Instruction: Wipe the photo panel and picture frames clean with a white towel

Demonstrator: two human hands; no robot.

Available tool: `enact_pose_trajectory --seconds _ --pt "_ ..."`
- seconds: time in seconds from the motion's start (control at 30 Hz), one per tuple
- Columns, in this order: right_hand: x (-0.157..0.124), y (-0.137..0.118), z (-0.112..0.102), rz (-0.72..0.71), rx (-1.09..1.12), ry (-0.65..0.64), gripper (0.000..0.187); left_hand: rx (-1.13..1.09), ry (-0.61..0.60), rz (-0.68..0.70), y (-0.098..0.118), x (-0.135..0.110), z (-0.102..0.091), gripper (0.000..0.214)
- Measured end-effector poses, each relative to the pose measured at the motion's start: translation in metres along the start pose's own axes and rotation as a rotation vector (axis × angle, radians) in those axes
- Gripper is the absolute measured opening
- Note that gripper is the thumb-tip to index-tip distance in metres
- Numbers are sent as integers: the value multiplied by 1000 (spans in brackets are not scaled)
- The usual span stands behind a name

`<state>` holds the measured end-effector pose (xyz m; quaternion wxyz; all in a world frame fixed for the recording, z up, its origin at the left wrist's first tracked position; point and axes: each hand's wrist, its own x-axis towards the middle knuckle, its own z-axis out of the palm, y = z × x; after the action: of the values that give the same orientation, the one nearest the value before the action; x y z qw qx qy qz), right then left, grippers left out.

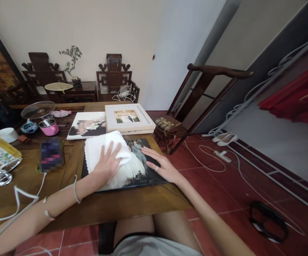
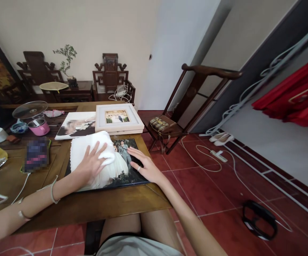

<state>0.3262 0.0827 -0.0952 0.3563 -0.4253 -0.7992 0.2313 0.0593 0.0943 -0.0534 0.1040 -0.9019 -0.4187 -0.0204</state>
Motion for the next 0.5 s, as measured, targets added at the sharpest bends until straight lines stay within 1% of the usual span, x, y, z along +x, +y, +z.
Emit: enact_pose_trajectory --seconds 0.1,0.2,0.27,0.33,0.4,0.43,0.5 --pt "0 0 0 9 21 5 45 -43 38 40 15 -12 8 24" --pt "0 1 0 18 33 6 45 -72 46 115 45 -35 14 23" --pt "-1 2 0 8 36 7 45 -67 78 182 66 -50 14 24" --pt "-1 3 0 -1 36 6 45 -80 83 223 78 -59 10 28" --pt "-1 4 1 -4 34 9 45 -135 -4 226 76 -57 -1 27" --pt "-1 4 1 -4 32 9 45 -171 -68 219 71 -52 -9 25" --pt "0 4 2 -6 28 7 45 -219 -172 198 52 -37 -23 25"
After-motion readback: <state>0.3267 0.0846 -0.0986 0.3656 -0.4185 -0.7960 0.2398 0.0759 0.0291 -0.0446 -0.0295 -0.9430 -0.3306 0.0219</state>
